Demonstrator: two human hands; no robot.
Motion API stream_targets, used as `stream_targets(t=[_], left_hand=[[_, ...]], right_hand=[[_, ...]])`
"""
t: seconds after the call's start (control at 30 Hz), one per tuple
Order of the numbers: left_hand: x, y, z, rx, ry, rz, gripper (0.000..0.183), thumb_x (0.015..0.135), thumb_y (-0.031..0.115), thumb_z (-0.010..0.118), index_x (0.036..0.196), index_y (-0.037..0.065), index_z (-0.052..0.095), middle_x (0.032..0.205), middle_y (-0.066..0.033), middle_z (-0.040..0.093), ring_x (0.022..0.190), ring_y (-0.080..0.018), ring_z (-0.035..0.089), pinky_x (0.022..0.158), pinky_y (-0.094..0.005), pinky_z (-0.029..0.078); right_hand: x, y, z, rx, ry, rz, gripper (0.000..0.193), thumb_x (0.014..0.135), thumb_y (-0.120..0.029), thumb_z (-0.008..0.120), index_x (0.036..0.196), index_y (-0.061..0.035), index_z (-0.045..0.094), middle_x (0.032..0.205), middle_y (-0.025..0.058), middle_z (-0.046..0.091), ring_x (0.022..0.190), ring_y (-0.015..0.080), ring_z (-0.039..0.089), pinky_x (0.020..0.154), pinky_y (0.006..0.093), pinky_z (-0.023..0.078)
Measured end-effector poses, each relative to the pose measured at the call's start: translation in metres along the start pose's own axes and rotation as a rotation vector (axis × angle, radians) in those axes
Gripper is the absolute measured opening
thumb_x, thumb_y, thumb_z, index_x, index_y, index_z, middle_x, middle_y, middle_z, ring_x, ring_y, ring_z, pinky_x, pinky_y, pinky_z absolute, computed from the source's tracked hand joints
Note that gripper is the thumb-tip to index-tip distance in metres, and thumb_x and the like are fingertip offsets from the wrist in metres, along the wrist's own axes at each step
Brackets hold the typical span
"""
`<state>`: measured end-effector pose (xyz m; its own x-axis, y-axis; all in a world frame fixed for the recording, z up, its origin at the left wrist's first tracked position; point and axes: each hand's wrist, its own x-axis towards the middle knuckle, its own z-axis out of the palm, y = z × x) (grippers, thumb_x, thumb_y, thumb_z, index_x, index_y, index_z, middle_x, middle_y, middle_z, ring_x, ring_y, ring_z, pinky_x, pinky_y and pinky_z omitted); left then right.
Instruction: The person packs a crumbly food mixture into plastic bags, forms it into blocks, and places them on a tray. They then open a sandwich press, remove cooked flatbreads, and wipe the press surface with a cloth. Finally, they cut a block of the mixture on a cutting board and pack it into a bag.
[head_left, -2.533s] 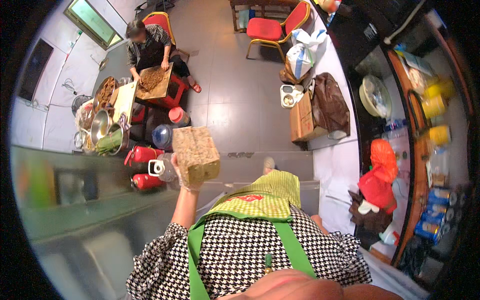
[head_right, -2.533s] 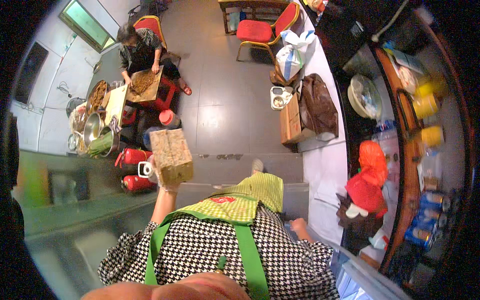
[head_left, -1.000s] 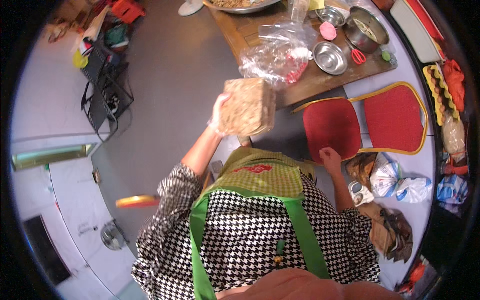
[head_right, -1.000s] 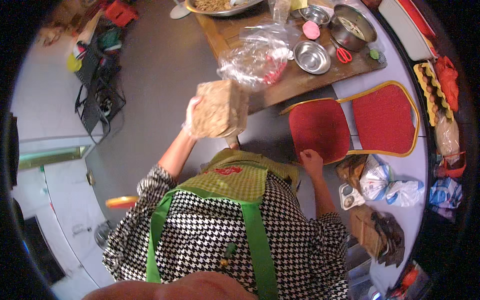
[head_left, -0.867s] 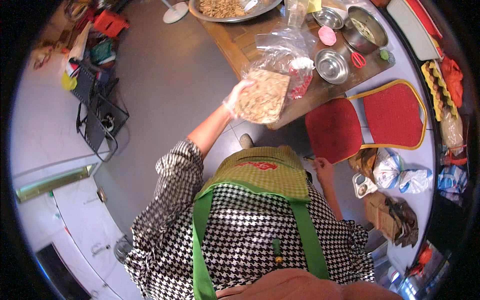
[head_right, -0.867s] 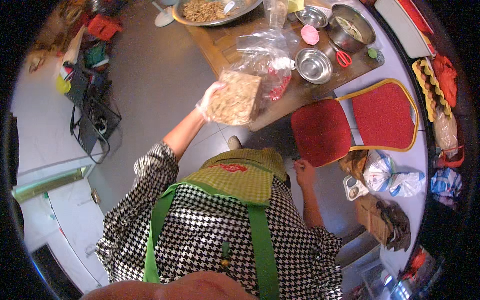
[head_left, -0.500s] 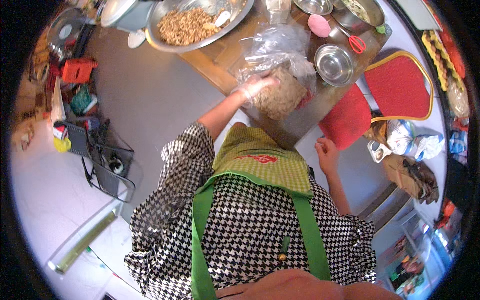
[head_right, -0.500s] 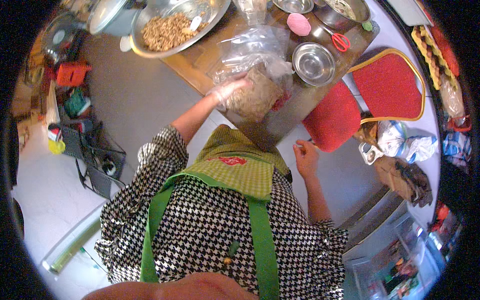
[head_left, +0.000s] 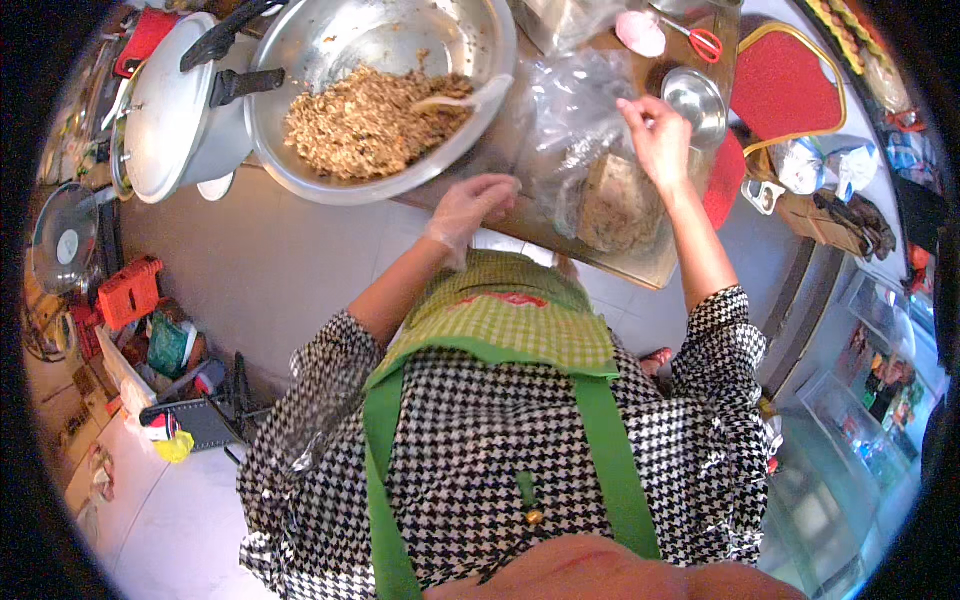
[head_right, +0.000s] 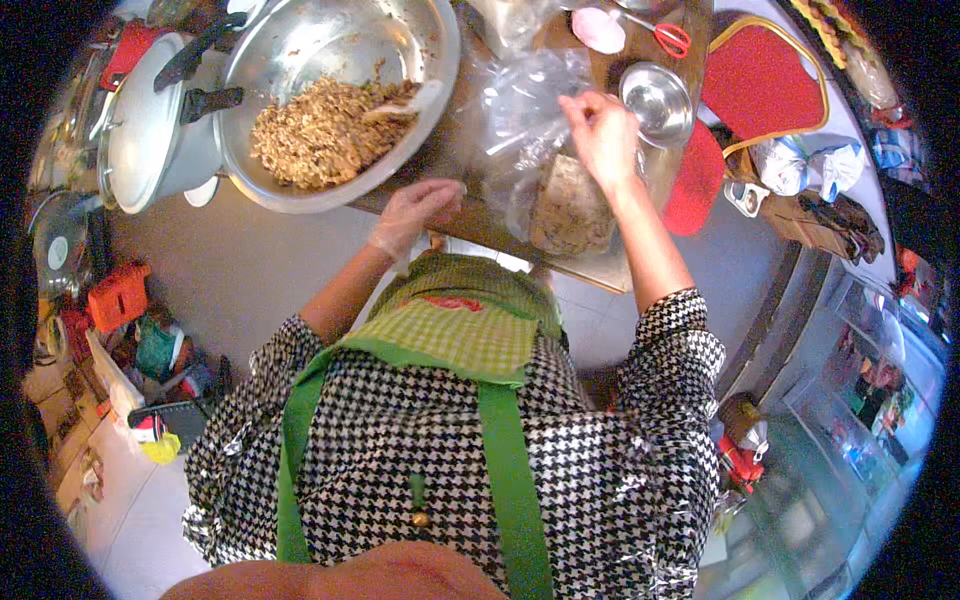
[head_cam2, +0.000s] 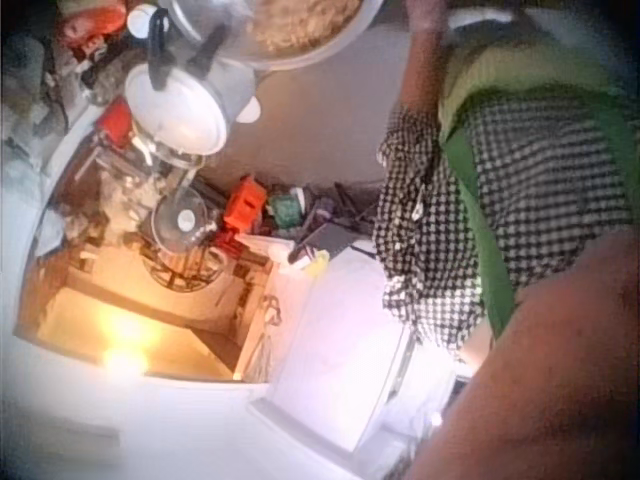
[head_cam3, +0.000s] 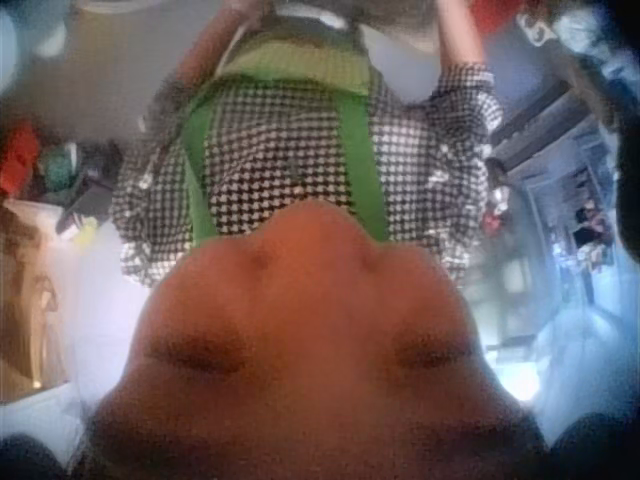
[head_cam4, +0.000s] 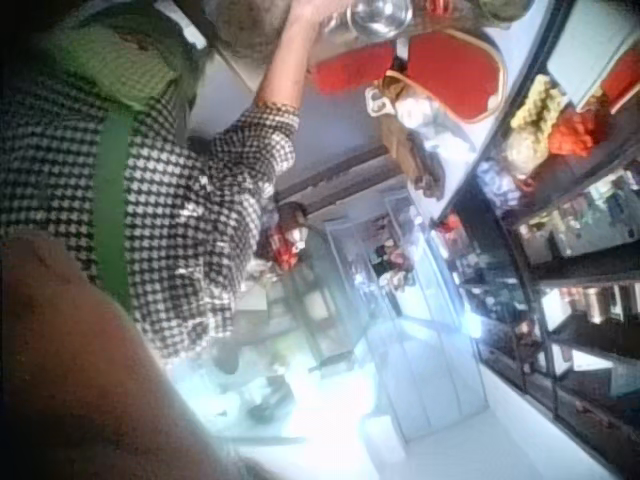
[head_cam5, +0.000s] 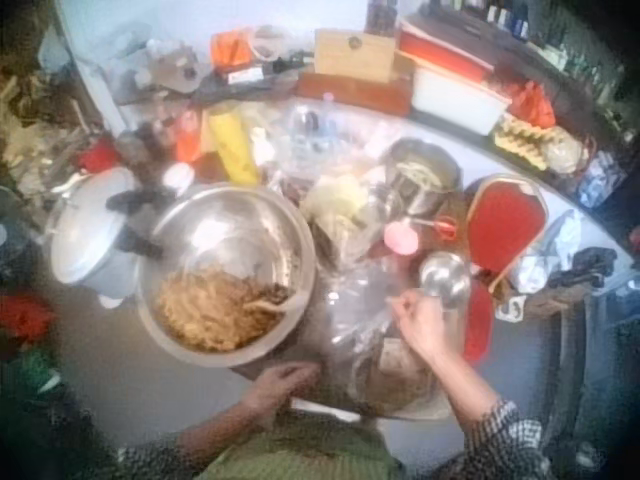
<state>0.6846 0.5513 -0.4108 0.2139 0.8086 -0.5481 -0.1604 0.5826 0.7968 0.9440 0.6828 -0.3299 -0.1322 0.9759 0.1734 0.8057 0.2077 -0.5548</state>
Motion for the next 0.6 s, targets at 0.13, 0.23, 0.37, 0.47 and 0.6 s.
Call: stream_targets(t=[0.13,0.23,0.37,0.47,0.6], left_hand=[[-0.025,0.034,0.145,-0.177,-0.150,-0.085,0.038,0.095,0.031,0.064,0.122,0.005,0.062,0.105,-0.0043,0.067,0.094,-0.0133,0.063,0.081,-0.0273,0.051],[-0.039,0.055,0.246,-0.097,-0.232,-0.107,0.035,0.095,0.030,0.063,0.120,0.006,0.063,0.104,-0.0044,0.067,0.094,-0.0126,0.063,0.081,-0.0265,0.050],[-0.043,0.066,0.281,0.019,-0.277,-0.121,0.034,0.095,0.028,0.063,0.119,0.005,0.063,0.100,-0.0038,0.067,0.089,-0.0116,0.063,0.075,-0.0264,0.051],[-0.047,0.078,0.267,0.218,-0.282,0.059,0.028,0.093,0.027,0.065,0.109,0.004,0.068,0.097,-0.0038,0.068,0.082,-0.0117,0.064,0.069,-0.0278,0.052],[-0.067,0.113,0.261,0.575,-0.157,0.616,0.015,0.084,0.021,0.073,0.085,0.006,0.073,0.085,-0.0054,0.069,0.074,-0.0163,0.065,0.066,-0.0312,0.052]], right_hand=[[0.001,0.094,-0.109,-0.234,-0.054,-0.080,0.027,0.081,-0.024,0.072,0.102,-0.0070,0.069,0.099,0.0148,0.070,0.097,0.0305,0.066,0.087,0.0391,0.051],[0.007,0.178,-0.186,-0.600,0.056,0.099,0.065,0.078,-0.037,0.075,0.130,-0.0048,0.054,0.116,0.0184,0.066,0.115,0.0308,0.060,0.098,0.0381,0.048],[0.018,0.216,-0.216,-0.568,-0.317,0.521,0.100,0.073,-0.048,0.078,0.146,-0.0009,0.028,0.124,0.0222,0.062,0.119,0.0320,0.058,0.101,0.0358,0.046],[0.018,0.194,-0.234,-0.259,-0.321,0.335,0.049,0.076,-0.039,0.076,0.111,-0.0062,0.065,0.109,0.0151,0.069,0.107,0.0285,0.064,0.091,0.0337,0.050],[-0.007,0.150,-0.278,0.005,-0.086,-0.167,0.008,0.079,-0.013,0.074,0.083,-0.0065,0.073,0.085,0.0069,0.068,0.088,0.0242,0.061,0.082,0.0341,0.049]])
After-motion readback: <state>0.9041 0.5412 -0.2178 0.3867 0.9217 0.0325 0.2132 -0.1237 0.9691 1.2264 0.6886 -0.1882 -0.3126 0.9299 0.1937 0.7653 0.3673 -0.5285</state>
